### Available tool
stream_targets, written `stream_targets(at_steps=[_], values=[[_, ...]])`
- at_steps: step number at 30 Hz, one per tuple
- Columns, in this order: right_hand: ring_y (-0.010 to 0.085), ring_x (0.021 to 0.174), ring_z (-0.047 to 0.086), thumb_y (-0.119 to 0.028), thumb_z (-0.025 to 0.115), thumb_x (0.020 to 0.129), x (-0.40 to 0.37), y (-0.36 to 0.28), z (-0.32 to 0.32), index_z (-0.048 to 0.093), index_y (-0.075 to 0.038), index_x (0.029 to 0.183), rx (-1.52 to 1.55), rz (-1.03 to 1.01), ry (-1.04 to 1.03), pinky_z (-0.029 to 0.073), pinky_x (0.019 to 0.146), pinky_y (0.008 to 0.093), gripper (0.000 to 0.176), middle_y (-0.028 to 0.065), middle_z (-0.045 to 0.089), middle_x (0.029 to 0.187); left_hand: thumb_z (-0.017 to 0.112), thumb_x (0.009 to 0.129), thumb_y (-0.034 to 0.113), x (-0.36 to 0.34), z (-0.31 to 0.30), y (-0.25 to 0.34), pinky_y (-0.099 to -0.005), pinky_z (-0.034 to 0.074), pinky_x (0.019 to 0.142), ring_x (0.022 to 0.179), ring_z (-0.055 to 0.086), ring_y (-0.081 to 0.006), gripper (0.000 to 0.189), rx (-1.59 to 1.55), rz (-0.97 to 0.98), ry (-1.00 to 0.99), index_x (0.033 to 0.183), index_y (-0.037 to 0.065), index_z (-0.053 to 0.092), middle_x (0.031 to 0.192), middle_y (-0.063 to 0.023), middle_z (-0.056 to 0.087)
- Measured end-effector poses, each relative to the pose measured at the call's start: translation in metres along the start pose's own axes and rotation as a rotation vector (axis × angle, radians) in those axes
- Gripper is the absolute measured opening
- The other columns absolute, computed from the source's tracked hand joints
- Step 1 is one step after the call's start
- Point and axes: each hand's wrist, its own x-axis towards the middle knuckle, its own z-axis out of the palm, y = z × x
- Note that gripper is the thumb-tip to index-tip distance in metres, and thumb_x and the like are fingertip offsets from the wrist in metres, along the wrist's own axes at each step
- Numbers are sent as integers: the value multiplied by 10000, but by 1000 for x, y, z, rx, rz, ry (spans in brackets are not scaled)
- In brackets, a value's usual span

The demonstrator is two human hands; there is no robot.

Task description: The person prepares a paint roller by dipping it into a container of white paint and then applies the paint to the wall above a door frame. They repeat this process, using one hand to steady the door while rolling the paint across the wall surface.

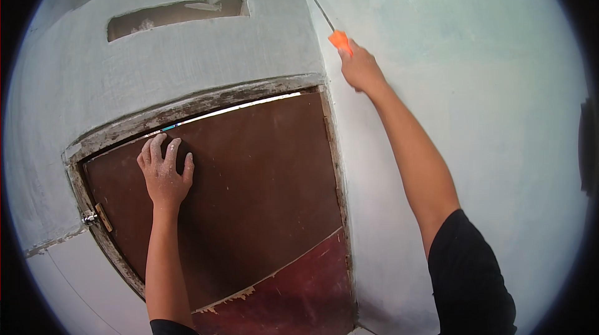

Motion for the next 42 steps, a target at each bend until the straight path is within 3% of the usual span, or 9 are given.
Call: stream_targets(at_steps=[4, 7, 13, 19, 25, 31, 35, 39, 42], values=[[284, 602, 646, -282, 414, 1010, 39, -30, -15, 461, 2, 1323, 7, 51, -50, 536, 521, 370, 426, 221, 657, 998, 707, 795, 226, 2, -2, 1, -467, 352, 1015, 1217, 458, -340, 365, 8, -8, -17, 1126, 93, 629, 1255, -129, 528], [267, 579, 626, -293, 406, 1014, 43, -34, -27, 475, 6, 1298, 17, 79, -106, 543, 538, 362, 418, 222, 647, 988, 717, 779, 233, 2, -2, 1, -468, 360, 1004, 1192, 470, -333, 361, 8, -4, -5, 1105, 94, 645, 1220, -117, 532], [473, 971, 614, -272, 443, 991, -31, 29, -5, 478, 10, 1281, -94, -109, 17, 504, 821, 519, 406, 298, 626, 1102, 708, 795, 234, -1, -1, -1, -469, 352, 1016, 1214, 457, -337, 367, -7, -9, -9, 1127, 97, 629, 1250, -127, 525], [466, 997, 617, -211, 491, 983, -174, 65, -1, 400, -16, 1437, 23, 54, -16, 488, 841, 479, 503, 309, 635, 1077, 715, 784, 242, 0, -2, 0, -463, 361, 999, 1199, 468, -333, 356, -2, -2, 6, 1100, 93, 646, 1223, -118, 534], [360, 863, 638, -143, 515, 965, -218, 59, -22, 407, -60, 1458, 163, 55, 71, 486, 805, 427, 512, 226, 656, 968, 715, 782, 242, 1, -2, 0, -463, 361, 1002, 1198, 471, -334, 354, 1, 9, 16, 1096, 91, 651, 1225, -119, 537], [388, 751, 591, -86, 515, 946, -153, 53, -35, 434, -67, 1440, -172, -211, 64, 456, 709, 485, 501, 211, 620, 839, 717, 777, 246, 3, -2, 3, -463, 360, 1004, 1197, 469, -335, 364, 11, 9, 8, 1099, 91, 648, 1227, -121, 536], [435, 848, 608, -126, 530, 946, -68, 33, -30, 465, -65, 1408, -128, -305, 165, 463, 740, 510, 470, 258, 643, 887, 697, 802, 244, 2, -3, 2, -472, 348, 1012, 1209, 453, -346, 371, 22, 3, -25, 1131, 88, 628, 1251, -137, 520], [423, 939, 629, -141, 522, 945, 13, -2, -23, 488, -57, 1357, -268, -361, 207, 505, 821, 501, 422, 231, 667, 976, 707, 784, 241, 1, -3, 1, -475, 346, 1010, 1204, 452, -352, 388, 16, 22, -38, 1132, 89, 627, 1247, -141, 514], [419, 1020, 608, -192, 495, 964, 81, -19, -18, 473, -134, 1422, -319, -382, 185, 483, 890, 468, 462, 243, 656, 1078, 719, 764, 242, 2, -2, 3, -475, 350, 1006, 1196, 457, -351, 386, 22, 11, -31, 1110, 91, 641, 1233, -136, 520]])
